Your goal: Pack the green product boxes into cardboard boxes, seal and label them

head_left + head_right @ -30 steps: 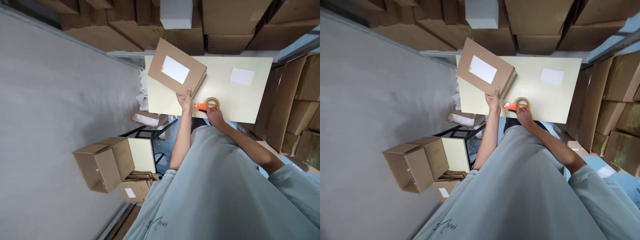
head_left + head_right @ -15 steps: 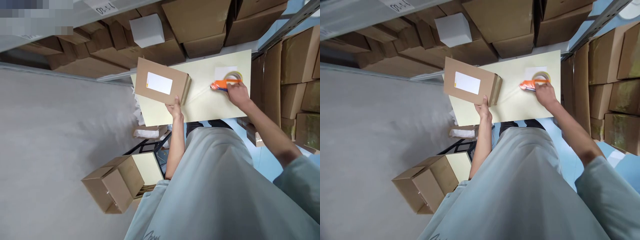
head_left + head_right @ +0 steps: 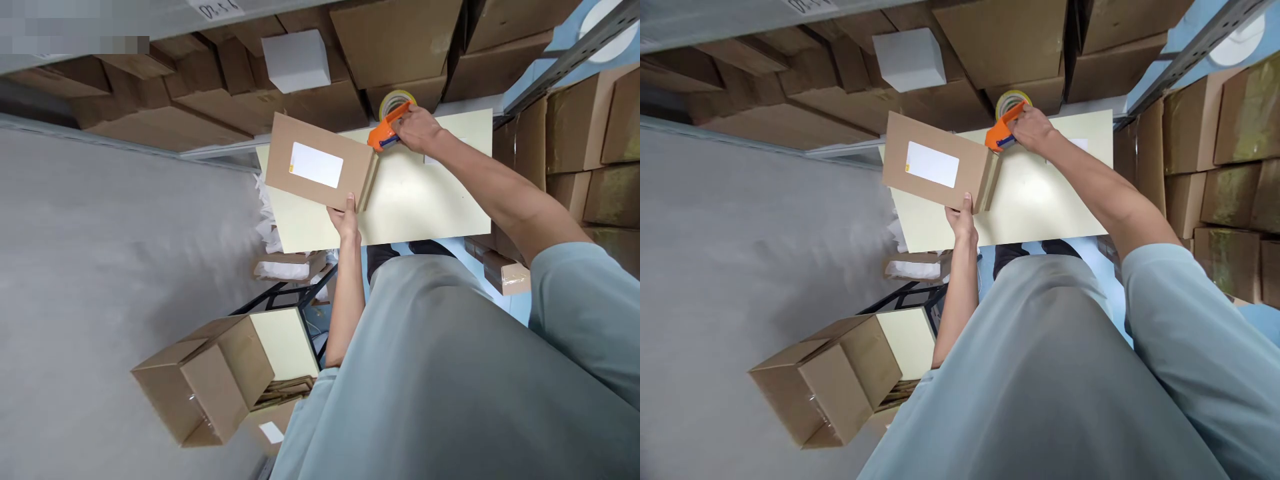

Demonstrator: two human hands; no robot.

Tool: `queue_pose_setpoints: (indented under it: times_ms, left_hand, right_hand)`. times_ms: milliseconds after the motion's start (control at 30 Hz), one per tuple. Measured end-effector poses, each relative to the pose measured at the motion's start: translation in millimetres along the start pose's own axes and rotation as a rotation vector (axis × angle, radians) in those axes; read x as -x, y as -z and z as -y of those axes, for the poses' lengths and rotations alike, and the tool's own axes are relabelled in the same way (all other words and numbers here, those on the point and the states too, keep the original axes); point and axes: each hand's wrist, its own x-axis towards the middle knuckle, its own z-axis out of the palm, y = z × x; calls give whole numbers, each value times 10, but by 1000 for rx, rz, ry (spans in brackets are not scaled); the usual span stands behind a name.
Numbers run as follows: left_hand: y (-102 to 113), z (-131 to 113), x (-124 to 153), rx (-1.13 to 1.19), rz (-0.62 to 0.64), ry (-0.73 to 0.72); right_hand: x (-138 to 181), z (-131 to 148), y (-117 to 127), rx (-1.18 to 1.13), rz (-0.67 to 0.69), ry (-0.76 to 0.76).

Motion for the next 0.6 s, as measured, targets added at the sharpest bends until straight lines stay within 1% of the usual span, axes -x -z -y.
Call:
queue_pose_setpoints:
  times_ms: [67,100,167,200,267,333,367,400,433,467,533,600]
  left_hand:
    - [234,-50,42,-10,33,19]
    - [395,-75,51,-30,52,35]
    - [776,-133,32,-98,69,78]
    - [978,-169,3,-153,64,93]
    - [1353,-260,-86,-324,16,87]
    - [1626,-367,-193,-523,-28,12]
    - [1705,-420,-243,-612,-36,-40]
    - [1740,-467,-285,-687,-37,-96]
    - [1728,-505,-316,-743,-37,-149]
    - [1672,-530,-334,-778,-36,-195]
    - [1445,-537,-329,-784,-42,-258]
    - [1136,-493,-279,-718,-45,-280]
  right_hand:
    - [150,113,-59,-65,9,-11]
    - [263,214,-116,-84,19,-2]
    - [556,512,-273,-93,48,34]
    - [727,705,-363,-95,87,60]
    - [1071,1149,-544,-71,205,132]
    - [1359,1610,-706,-92,237,179]
    - [1465,1822,-777,-119,259,180]
    - [1540,2012,-841,-151,278,174]
    - [1588,2175,-898,-188,288,160]
    - [1611,2307,-948,-226,293,139]
    - [1607,2481,-1029,-286,289,96]
    - [1574,2546,-1081,-309,282,78]
